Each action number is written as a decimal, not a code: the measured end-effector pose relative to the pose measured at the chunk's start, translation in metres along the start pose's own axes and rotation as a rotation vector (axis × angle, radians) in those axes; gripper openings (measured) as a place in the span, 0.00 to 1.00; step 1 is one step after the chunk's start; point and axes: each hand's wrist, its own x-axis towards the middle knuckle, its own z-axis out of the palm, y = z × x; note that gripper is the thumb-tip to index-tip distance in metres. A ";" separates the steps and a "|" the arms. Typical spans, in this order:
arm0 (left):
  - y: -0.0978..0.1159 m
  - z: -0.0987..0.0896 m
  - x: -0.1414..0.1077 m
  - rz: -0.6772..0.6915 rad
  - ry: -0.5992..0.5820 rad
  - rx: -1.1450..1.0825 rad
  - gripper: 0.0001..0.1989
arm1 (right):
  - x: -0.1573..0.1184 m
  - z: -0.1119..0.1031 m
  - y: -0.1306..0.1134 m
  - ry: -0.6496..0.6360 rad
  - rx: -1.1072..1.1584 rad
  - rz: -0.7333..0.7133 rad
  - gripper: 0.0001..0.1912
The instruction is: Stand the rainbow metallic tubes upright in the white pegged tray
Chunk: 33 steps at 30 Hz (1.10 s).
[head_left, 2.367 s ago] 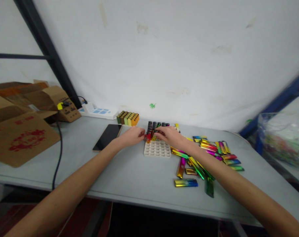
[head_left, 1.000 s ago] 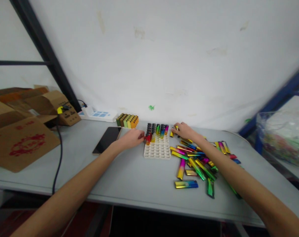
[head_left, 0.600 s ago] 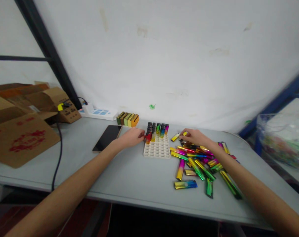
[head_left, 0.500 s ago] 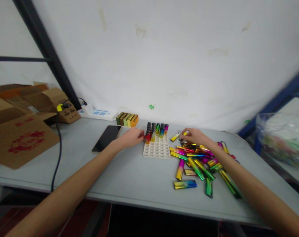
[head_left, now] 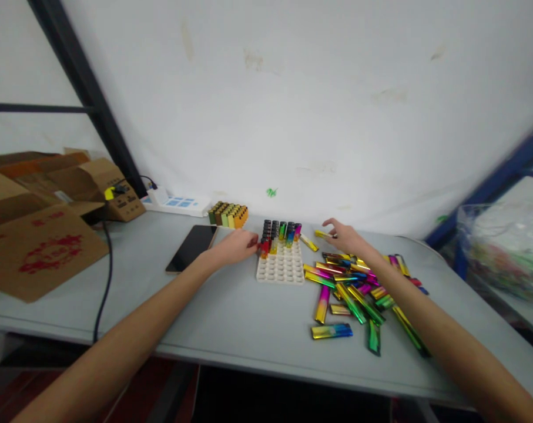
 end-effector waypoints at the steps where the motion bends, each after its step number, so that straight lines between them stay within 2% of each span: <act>1: 0.000 0.000 0.000 -0.001 0.002 0.001 0.08 | -0.003 -0.001 0.002 0.038 0.062 -0.007 0.22; 4: 0.000 0.000 0.000 -0.005 0.008 0.022 0.08 | -0.014 -0.004 0.003 0.125 0.365 -0.038 0.19; 8: 0.000 0.000 0.000 -0.001 0.000 0.034 0.08 | -0.032 -0.011 -0.014 0.127 0.806 -0.075 0.21; 12: 0.000 -0.001 0.000 0.001 -0.003 0.038 0.09 | -0.047 -0.015 -0.039 0.073 1.114 -0.060 0.20; 15: 0.000 0.000 0.000 0.004 0.001 0.044 0.09 | -0.057 -0.014 -0.053 -0.020 1.239 -0.084 0.20; 19: 0.000 0.001 0.001 -0.003 -0.001 0.044 0.10 | -0.065 -0.011 -0.064 -0.105 1.218 -0.200 0.18; 22: 0.000 0.000 0.001 -0.001 0.000 0.039 0.09 | -0.067 -0.006 -0.068 -0.099 1.193 -0.290 0.18; 24: 0.000 0.000 0.000 0.003 0.004 0.035 0.09 | -0.068 -0.002 -0.070 -0.078 1.160 -0.274 0.18; 28: 0.001 -0.002 -0.001 -0.004 -0.003 0.022 0.08 | -0.071 0.004 -0.073 0.078 0.955 -0.209 0.20; 33: 0.001 -0.002 -0.001 -0.007 -0.003 0.022 0.08 | -0.074 0.004 -0.075 0.262 0.613 -0.206 0.23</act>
